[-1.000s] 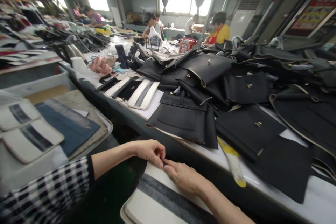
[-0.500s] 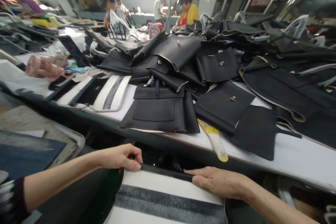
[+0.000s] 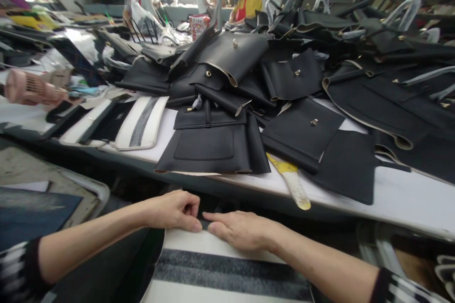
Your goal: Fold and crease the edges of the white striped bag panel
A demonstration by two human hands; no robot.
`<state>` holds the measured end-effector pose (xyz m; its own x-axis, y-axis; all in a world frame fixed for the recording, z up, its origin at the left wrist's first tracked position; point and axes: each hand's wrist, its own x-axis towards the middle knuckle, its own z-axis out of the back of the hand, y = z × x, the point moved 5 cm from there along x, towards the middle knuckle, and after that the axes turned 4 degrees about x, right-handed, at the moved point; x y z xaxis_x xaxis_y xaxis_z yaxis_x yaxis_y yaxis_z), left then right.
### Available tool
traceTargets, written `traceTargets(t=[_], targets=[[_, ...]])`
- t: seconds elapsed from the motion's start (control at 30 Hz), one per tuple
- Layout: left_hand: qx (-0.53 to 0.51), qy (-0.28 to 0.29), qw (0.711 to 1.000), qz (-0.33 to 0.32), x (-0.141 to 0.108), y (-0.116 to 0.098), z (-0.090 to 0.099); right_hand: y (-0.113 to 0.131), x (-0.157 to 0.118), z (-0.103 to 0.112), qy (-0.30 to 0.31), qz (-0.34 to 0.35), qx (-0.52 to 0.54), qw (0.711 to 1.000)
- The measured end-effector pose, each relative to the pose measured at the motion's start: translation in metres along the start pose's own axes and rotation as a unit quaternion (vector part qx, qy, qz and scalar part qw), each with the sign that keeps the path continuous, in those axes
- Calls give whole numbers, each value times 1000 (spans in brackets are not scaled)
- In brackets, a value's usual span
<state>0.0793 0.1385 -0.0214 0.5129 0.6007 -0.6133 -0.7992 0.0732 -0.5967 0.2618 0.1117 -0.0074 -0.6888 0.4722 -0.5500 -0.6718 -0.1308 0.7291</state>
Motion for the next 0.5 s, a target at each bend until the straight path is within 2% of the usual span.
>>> traceTargets(t=[0.1, 0.17, 0.23, 0.3, 0.33, 0.4, 0.47, 0.5], targets=[[32, -32, 999, 4, -2, -8, 4, 13, 17, -4, -35, 48, -9, 998], [67, -86, 994, -18, -7, -20, 9, 12, 18, -1, -74, 60, -4, 995], [103, -156, 979, -79, -19, -42, 8, 4, 4, 6, -139, 55, 11, 989], [114, -202, 961, -154, -37, -67, -5, -13, -26, 14, -236, 40, 41, 970], [112, -207, 953, -188, -46, -80, -17, -26, -46, 15, -296, 23, 61, 953], [108, -189, 944, -248, -61, -105, -46, -59, -93, 6, -420, -33, 111, 900], [128, -148, 934, -300, -71, -129, -81, -93, -134, -21, -513, -107, 165, 836], [148, -130, 928, -315, -72, -139, -97, -106, -148, -40, -536, -138, 192, 810]])
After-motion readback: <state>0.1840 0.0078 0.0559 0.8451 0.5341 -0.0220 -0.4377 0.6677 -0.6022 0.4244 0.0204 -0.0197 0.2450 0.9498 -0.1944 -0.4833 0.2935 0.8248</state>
